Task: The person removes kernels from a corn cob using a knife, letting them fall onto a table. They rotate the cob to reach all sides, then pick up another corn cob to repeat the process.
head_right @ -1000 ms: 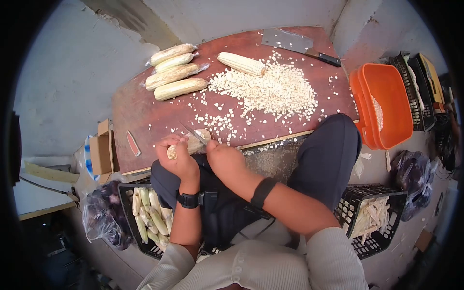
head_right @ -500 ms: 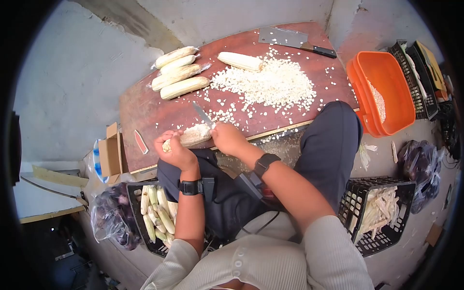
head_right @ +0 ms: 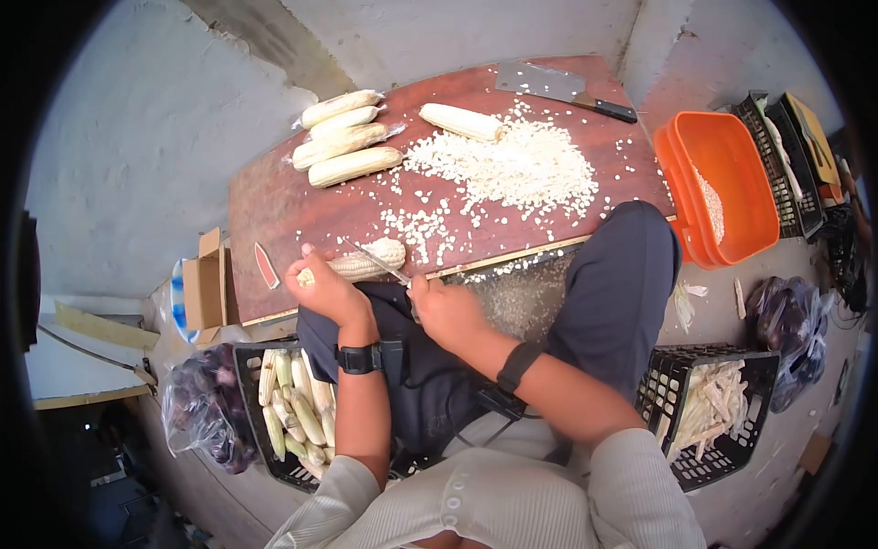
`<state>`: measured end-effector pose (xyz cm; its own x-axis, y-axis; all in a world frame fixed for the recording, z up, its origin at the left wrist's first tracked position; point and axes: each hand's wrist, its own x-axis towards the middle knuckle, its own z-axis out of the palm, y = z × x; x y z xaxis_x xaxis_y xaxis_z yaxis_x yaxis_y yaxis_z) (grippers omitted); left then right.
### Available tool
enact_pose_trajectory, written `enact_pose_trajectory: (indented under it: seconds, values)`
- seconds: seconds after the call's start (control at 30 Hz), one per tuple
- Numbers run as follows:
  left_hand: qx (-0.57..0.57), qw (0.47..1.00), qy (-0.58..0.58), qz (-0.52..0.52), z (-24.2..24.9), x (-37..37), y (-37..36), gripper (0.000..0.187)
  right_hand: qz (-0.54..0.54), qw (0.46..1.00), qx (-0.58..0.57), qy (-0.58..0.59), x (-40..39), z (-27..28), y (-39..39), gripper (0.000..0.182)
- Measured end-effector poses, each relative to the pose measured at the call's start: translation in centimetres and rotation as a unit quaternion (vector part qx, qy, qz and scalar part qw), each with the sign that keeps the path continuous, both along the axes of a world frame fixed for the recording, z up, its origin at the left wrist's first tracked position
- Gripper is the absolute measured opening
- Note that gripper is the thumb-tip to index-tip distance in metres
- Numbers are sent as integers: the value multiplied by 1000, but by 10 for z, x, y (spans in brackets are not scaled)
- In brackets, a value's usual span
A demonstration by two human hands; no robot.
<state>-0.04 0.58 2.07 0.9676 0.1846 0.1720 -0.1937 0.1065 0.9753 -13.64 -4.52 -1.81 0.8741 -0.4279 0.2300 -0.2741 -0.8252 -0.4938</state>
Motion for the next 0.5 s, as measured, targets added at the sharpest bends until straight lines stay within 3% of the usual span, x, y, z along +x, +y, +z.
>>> enact_pose_trajectory:
  seconds: [0.5]
  values:
    - [21, 999, -7, -28, -1, 20, -10, 15, 45, 996, -12, 71, 20, -6, -23, 9]
